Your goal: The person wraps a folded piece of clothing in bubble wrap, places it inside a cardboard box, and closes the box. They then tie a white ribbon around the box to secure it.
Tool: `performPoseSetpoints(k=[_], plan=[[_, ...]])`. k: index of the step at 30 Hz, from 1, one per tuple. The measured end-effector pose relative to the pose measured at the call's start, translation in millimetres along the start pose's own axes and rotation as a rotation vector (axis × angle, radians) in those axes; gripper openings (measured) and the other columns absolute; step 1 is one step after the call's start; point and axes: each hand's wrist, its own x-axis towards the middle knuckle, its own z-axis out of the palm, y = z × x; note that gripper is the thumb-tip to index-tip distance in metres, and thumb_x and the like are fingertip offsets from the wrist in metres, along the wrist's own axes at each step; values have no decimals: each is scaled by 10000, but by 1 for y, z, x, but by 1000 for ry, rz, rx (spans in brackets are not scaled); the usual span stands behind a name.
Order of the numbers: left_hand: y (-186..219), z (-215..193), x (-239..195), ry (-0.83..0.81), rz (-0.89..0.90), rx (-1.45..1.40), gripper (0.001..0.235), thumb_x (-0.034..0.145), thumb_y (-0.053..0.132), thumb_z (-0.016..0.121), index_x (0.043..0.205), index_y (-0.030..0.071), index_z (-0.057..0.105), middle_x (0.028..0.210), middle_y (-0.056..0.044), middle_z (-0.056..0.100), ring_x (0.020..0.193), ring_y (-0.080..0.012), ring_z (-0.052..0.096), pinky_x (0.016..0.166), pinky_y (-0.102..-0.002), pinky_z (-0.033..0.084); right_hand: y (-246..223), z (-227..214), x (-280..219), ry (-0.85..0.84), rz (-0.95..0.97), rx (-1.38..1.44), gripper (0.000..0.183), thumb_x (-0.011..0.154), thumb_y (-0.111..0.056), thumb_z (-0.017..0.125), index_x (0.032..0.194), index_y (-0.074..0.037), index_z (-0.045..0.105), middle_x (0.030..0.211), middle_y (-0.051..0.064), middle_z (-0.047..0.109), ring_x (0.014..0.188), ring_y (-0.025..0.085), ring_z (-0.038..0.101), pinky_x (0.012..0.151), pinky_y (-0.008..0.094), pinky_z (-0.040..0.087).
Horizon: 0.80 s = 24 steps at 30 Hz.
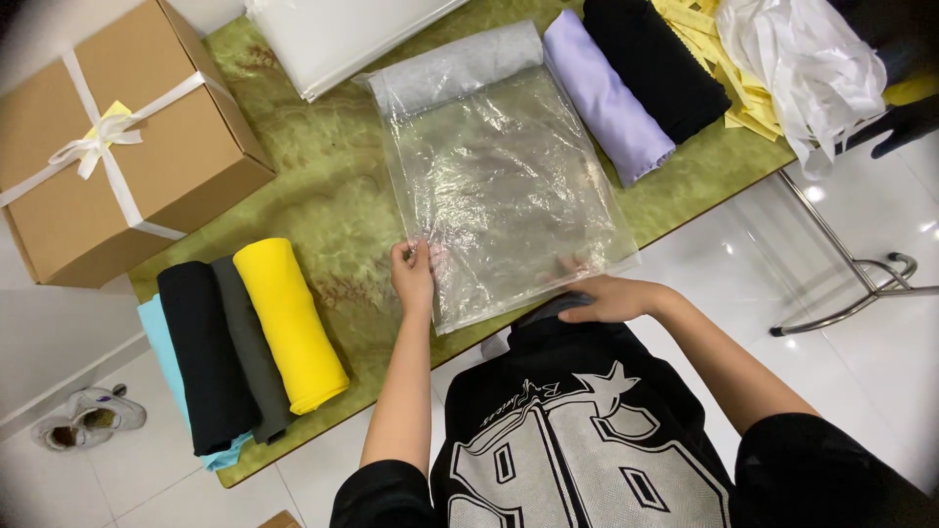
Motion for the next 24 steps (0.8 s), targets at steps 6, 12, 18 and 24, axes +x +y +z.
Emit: performPoseSetpoints(k=[6,12,18,24], plan=[[23,5,-23,108,134,218,388,948,305,800,1209,171,546,999,-69,802,938,-276,771,826,-438,646,29,2,54,-283,-185,472,370,1024,-291,665,1286,-49,765,1291,151,803,1238,254,749,1063,415,578],[91,10,7,79,479,498,670,916,220,797,1466,141,421,1531,-145,365,1468,-412,453,1177,-582,455,-1,-79,105,492,-144,375,443,1058,-278,653,1460,-93,670,1425,171,696,1373,322,624,1147,455,472],[188,45,18,-84,706,754,699,1036,200,688,1617,1,355,1733,-220,256,1591,-462,282,1229,-702,322,62,-136,224,890,-122,73,577,1012,-427,711,1554,-283,576,1619,35,526,1488,274,472,1224,466,376],[176,95,62,-145,776,966,810,1094,341,618,1720,74,178,1821,-145,29,1685,-314,24,1338,-564,85,31,-146,261,1002,-318,-196,596,1040,-214,704,1602,-117,529,1684,259,383,1522,562,302,1247,639,290]])
